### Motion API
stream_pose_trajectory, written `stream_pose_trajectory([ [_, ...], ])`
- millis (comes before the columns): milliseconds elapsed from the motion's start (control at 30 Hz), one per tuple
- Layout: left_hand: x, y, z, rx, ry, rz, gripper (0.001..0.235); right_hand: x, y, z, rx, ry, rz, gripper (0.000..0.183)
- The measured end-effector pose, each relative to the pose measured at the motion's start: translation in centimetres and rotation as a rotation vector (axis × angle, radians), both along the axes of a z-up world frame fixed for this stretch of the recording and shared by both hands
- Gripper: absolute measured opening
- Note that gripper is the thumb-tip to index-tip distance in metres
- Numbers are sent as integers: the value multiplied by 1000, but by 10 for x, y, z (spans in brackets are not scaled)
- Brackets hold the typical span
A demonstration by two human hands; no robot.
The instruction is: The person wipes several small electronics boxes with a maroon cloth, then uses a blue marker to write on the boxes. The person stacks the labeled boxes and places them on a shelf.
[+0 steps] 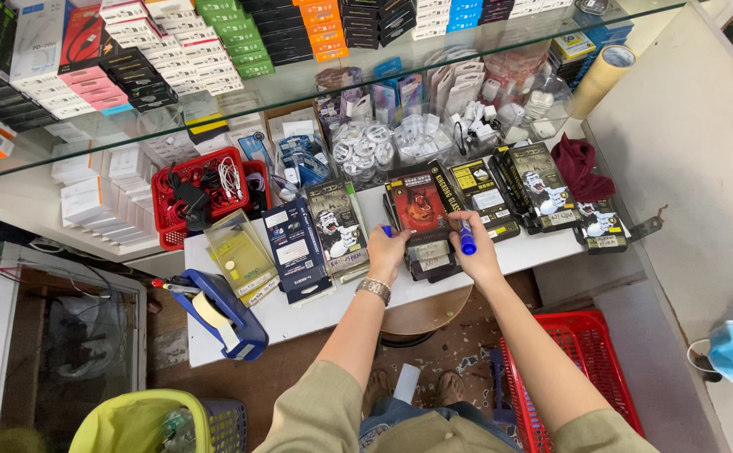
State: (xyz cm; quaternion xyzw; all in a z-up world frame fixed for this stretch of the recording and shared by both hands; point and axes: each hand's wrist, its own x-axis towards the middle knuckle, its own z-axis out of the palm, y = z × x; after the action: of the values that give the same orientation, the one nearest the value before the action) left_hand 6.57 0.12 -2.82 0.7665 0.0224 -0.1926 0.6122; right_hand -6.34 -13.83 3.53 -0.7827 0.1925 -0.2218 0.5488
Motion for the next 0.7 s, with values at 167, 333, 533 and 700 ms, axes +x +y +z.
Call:
stream_pose_trajectory([
  [167,16,0,-15,-392,428,-7,21,-4,-8,19,214,113,2,36],
  [333,7,-6,-23,-614,492,-61,23,-12,-24,25,260,-142,87,27],
  [533,-10,-10,-7,-678,594,-59,25,-38,-28,17,242,-177,-81,24],
  [700,-21,-17,-22,-654,548,-14,22,-41,-15,7,275,-269,30,23],
])
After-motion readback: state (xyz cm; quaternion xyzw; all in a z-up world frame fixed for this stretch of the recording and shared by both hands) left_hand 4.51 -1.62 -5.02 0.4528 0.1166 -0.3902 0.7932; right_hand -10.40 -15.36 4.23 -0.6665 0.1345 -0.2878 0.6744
